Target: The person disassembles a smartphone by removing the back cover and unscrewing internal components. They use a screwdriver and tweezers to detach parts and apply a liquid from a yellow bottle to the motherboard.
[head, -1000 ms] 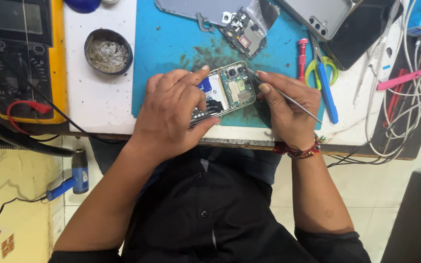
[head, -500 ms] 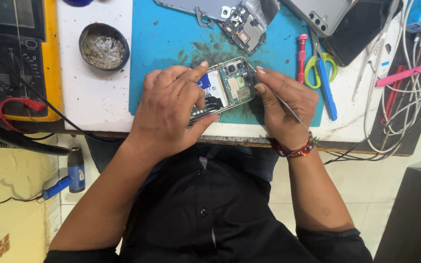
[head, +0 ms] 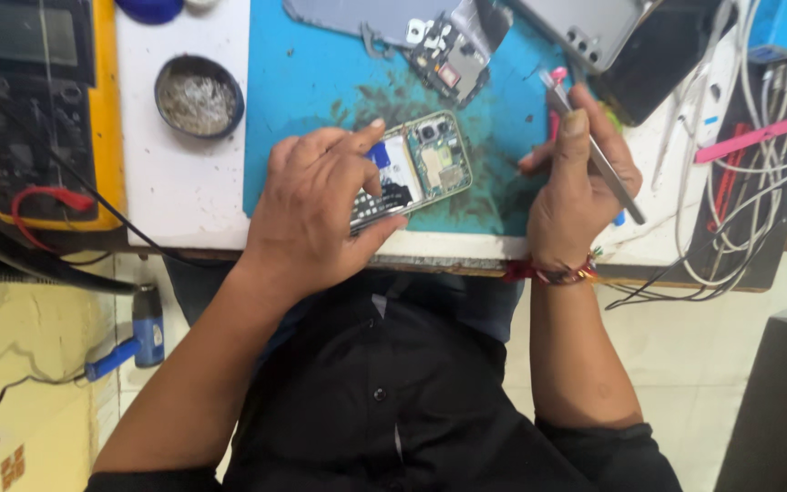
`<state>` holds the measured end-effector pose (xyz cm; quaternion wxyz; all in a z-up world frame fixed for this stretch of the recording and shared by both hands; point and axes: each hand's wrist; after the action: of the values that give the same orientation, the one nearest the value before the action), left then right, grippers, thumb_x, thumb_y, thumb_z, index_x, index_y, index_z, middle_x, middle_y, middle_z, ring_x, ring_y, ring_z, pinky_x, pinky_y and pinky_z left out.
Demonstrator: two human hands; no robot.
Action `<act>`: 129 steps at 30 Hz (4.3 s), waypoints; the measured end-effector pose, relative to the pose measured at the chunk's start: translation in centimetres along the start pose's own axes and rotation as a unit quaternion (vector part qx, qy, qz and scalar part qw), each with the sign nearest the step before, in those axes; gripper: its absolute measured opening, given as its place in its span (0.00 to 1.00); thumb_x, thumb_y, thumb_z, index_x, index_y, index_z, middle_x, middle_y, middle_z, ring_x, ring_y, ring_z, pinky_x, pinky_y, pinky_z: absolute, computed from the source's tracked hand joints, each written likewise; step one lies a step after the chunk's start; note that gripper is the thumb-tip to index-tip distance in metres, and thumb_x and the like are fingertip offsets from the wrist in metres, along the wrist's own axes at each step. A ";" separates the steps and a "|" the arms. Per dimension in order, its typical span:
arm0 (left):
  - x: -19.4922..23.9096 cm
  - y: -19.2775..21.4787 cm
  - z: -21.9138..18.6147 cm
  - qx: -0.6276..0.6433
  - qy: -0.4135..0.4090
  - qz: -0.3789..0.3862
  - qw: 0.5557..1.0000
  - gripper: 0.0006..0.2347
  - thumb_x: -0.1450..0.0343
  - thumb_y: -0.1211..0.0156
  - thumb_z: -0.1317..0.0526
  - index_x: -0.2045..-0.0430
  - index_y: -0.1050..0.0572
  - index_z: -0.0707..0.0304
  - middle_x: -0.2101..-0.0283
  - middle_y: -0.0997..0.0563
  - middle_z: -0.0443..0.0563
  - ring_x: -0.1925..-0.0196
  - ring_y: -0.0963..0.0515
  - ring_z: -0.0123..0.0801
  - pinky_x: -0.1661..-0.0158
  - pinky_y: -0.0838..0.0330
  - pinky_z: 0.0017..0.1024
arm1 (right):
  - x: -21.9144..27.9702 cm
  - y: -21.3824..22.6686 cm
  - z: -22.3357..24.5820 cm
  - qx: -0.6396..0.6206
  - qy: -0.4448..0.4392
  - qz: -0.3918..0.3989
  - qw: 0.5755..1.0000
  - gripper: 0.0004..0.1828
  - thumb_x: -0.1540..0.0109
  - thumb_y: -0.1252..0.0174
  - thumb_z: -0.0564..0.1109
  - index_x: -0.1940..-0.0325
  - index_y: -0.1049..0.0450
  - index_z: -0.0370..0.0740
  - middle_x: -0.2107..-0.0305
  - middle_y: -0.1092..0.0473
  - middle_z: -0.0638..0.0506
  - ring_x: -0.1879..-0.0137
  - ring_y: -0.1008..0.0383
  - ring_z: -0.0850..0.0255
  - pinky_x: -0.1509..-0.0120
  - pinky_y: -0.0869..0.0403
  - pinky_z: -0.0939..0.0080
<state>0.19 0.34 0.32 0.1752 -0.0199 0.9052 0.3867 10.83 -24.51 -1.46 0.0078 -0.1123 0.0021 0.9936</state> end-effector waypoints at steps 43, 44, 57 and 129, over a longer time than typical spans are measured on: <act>-11.2 0.2 -3.9 0.233 -0.036 0.117 0.965 0.13 0.34 0.28 0.55 0.65 0.17 0.65 0.66 0.15 0.56 0.68 0.16 0.41 0.67 0.25 0.34 | 5.2 3.6 2.9 -0.206 -0.194 -0.015 0.959 0.16 0.32 0.42 0.46 0.49 0.25 0.29 0.63 0.25 0.43 0.65 0.28 0.61 0.59 0.29 0.63; -9.8 0.3 -4.3 0.270 -0.074 0.105 0.954 0.12 0.31 0.30 0.56 0.63 0.18 0.65 0.62 0.15 0.56 0.64 0.15 0.41 0.63 0.23 0.33 | 5.8 3.6 3.0 -0.251 -0.221 0.001 0.942 0.17 0.32 0.43 0.47 0.49 0.25 0.29 0.63 0.25 0.42 0.65 0.28 0.60 0.58 0.28 0.62; 1.5 2.8 -1.9 0.229 0.095 -0.062 0.967 0.08 0.28 0.33 0.58 0.77 0.21 0.58 0.69 0.16 0.47 0.68 0.16 0.30 0.68 0.25 0.24 | 6.7 3.1 5.3 0.241 0.045 0.061 0.968 0.15 0.34 0.38 0.37 0.44 0.25 0.28 0.57 0.23 0.41 0.58 0.22 0.54 0.51 0.24 0.58; 0.5 -0.4 -0.2 -0.052 0.020 -0.027 0.998 0.36 0.37 0.22 0.46 0.41 0.34 0.67 0.42 0.25 0.58 0.38 0.30 0.51 0.40 0.40 0.45 | 6.2 0.6 3.0 0.291 0.132 0.122 0.940 0.10 0.32 0.36 0.34 0.46 0.22 0.33 0.54 0.22 0.41 0.51 0.19 0.55 0.44 0.23 0.62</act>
<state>-0.31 -0.02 0.00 0.1661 -0.0614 0.8864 0.4276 4.10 -24.98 0.04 -0.0814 -0.2345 0.3062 0.9190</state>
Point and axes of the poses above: each hand's wrist, its own x-axis away from the middle knuckle, its own y-axis out of the back of the hand, z = x × y
